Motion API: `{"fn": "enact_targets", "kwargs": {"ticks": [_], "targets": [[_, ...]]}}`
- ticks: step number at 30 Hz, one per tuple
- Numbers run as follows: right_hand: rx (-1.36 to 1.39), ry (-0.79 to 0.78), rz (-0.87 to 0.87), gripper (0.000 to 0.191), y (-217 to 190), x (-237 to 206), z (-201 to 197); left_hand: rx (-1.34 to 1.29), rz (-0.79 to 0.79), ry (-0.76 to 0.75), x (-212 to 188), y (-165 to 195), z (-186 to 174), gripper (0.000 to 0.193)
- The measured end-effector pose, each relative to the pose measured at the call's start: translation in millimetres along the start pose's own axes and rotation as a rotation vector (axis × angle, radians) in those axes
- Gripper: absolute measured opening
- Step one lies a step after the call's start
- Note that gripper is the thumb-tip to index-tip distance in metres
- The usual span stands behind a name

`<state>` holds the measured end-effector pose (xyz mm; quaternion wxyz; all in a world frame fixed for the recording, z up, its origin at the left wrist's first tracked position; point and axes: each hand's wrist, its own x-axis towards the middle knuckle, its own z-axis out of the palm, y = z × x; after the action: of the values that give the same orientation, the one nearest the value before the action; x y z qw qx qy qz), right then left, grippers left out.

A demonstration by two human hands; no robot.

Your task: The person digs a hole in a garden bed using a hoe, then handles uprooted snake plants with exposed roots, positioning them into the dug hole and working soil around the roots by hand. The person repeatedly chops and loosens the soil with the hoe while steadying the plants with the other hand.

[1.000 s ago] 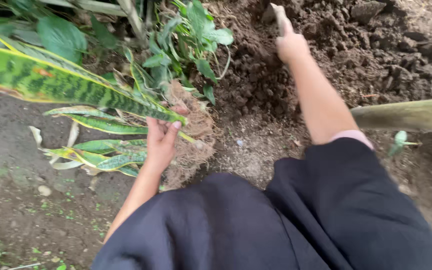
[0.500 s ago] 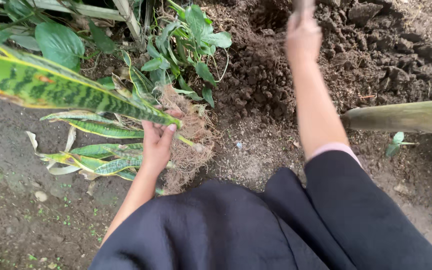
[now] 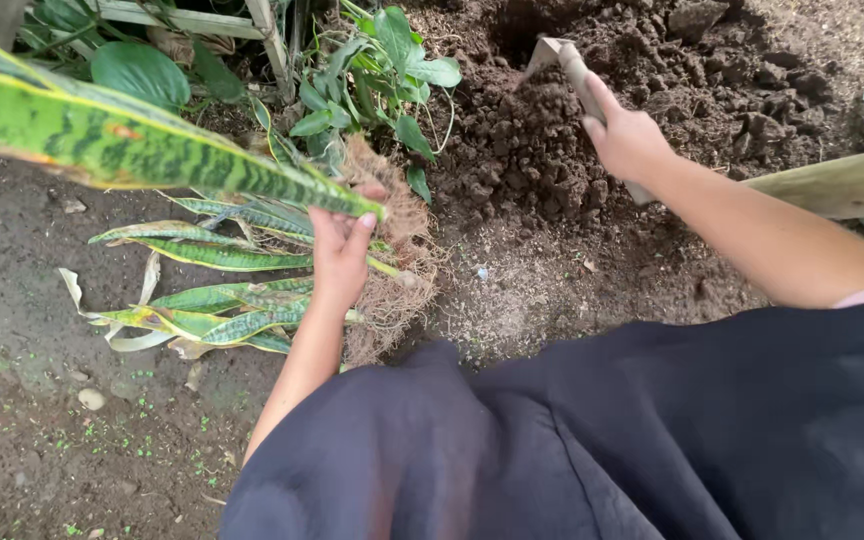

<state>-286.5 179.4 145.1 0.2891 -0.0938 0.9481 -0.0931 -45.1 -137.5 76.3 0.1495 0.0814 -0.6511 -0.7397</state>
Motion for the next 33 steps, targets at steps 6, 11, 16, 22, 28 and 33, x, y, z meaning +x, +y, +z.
{"fn": "enact_targets", "kwargs": {"ticks": [6, 11, 16, 22, 28, 33], "targets": [[-0.052, 0.017, -0.089, 0.074, 19, -79, 14, -0.014, -0.004, 0.004, 47, -11, 16, 0.055], [-0.459, -0.243, -0.279, 0.065, 18, -103, 17, -0.095, 0.015, 0.013, 76, -25, 41, 0.069], [-0.535, -0.149, -0.313, 0.061, -37, -101, -24, -0.129, 0.045, -0.136, 93, -28, 67, 0.064], [-0.553, -0.111, -0.312, 0.082, -80, -84, -42, -0.084, 0.065, -0.293, 117, -37, 92, 0.044], [-0.534, -0.075, -0.394, 0.086, -72, -16, -30, 0.246, 0.063, -0.306, 142, -35, 88, 0.038], [-0.303, 0.014, -0.328, 0.054, -35, 67, -42, 0.415, -0.018, -0.159, 144, -16, 50, 0.047]]}}
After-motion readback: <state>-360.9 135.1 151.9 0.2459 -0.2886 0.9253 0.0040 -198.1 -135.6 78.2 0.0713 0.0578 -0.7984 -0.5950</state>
